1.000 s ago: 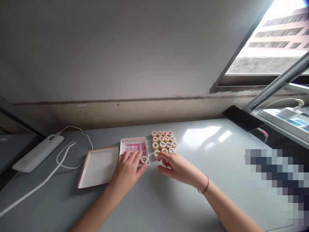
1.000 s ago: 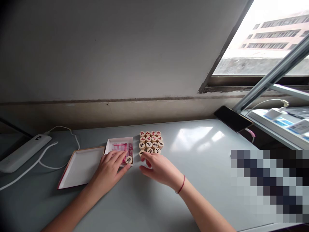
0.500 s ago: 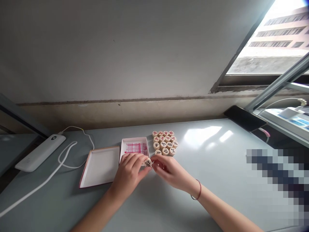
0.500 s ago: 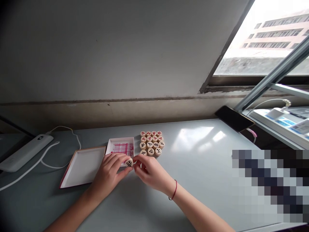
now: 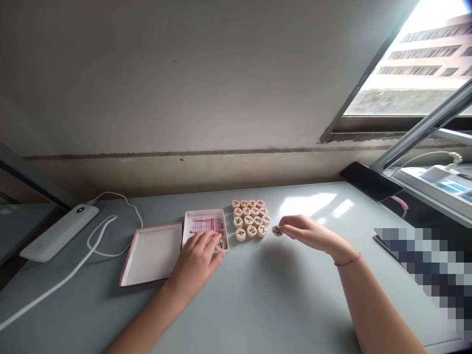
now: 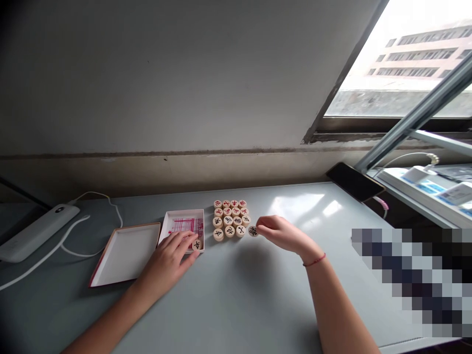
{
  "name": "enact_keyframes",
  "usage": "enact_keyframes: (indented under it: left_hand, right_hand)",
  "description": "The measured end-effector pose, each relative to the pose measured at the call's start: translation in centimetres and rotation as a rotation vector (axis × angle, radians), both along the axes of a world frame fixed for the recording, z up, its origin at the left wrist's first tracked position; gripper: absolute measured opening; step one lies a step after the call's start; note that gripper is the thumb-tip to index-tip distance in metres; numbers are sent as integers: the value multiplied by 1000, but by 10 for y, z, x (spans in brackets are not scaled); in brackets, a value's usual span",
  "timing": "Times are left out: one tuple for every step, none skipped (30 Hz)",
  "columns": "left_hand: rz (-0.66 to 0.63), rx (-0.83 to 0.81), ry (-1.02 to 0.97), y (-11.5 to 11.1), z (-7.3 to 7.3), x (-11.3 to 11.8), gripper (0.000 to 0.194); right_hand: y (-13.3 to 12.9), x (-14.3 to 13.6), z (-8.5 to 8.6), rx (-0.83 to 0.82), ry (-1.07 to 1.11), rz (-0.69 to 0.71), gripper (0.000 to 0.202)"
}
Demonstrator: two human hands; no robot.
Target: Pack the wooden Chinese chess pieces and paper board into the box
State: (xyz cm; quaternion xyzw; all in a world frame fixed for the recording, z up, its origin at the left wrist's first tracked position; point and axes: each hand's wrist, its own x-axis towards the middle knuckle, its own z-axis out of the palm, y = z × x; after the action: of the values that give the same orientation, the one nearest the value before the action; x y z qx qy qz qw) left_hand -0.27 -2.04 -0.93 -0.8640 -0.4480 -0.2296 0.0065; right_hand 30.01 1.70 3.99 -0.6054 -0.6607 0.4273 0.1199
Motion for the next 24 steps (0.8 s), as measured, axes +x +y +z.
enact_keyframes:
  left_hand:
    - [12,-6,19,1,-1,0,27]
    - [23,-11,34,1,-3,1,28]
    - [32,-15,49,1,-4,1,28]
    - [41,-19,63,1,-5,2,28]
    - [49,-22,76,1,-6,2,28]
    - [56,-25,87,1,-7,3,27]
    - [63,-26,93,2,-7,3,26]
    - [68,-27,93,1,-8,3,25]
    - [74,-29,88,1,-8,4,24]
    - [78,-32,80,1,-8,4,23]
    - [80,-37,70,1,-7,4,21]
    - [80,-45,61,1,-6,4,20]
    - [79,-55,50,0,-5,5,19]
    - [78,-67,38,0,-4,5,19]
    - [77,-83,25,0,-2,5,18]
    - [78,-98,8,-1,-1,6,17]
    - [79,-114,-11,-1,0,6,15]
    - [81,-129,-28,-1,1,6,14]
    - [83,-140,-45,-1,2,7,13]
    - [84,-148,-58,0,3,7,12]
    - [85,-151,-69,0,3,8,11]
    - [87,-149,-81,0,3,8,11]
    - [86,-144,-95,0,4,9,12]
    - [85,-132,-115,-1,5,9,14]
  right_hand:
    - [3,5,-4,-51,-63,1,20]
    - [5,7,-9,-87,-114,5,20]
    - [6,7,-13,-110,-150,11,20]
    - [7,5,-15,-120,-175,18,21]
    - [7,2,-17,-119,-193,22,22]
    - [7,-1,-18,-110,-210,24,22]
    - [7,-3,-18,-94,-229,21,23]
    - [6,-6,-18,-77,-249,18,24]
    - [6,-8,-18,-60,-269,16,24]
    - [6,-9,-17,-44,-288,12,25]
    - [6,-10,-17,-29,-302,10,26]
    - [5,-10,-17,-15,-309,8,26]
    - [5,-10,-17,-4,-307,7,25]
    - [5,-9,-17,8,-296,5,24]
    - [5,-9,-16,23,-276,2,24]
    - [4,-10,-15,42,-245,3,23]
    - [3,-11,-13,65,-204,10,23]
    - [2,-13,-11,87,-153,28,23]
    - [0,-16,-9,107,-97,55,23]
    - [-2,-21,-6,119,-36,89,24]
    - [-5,-27,-5,124,25,128,25]
    - [-8,-34,-3,126,80,167,26]
    - [-12,-42,-3,134,124,200,27]
    - [-15,-51,-3,149,151,224,25]
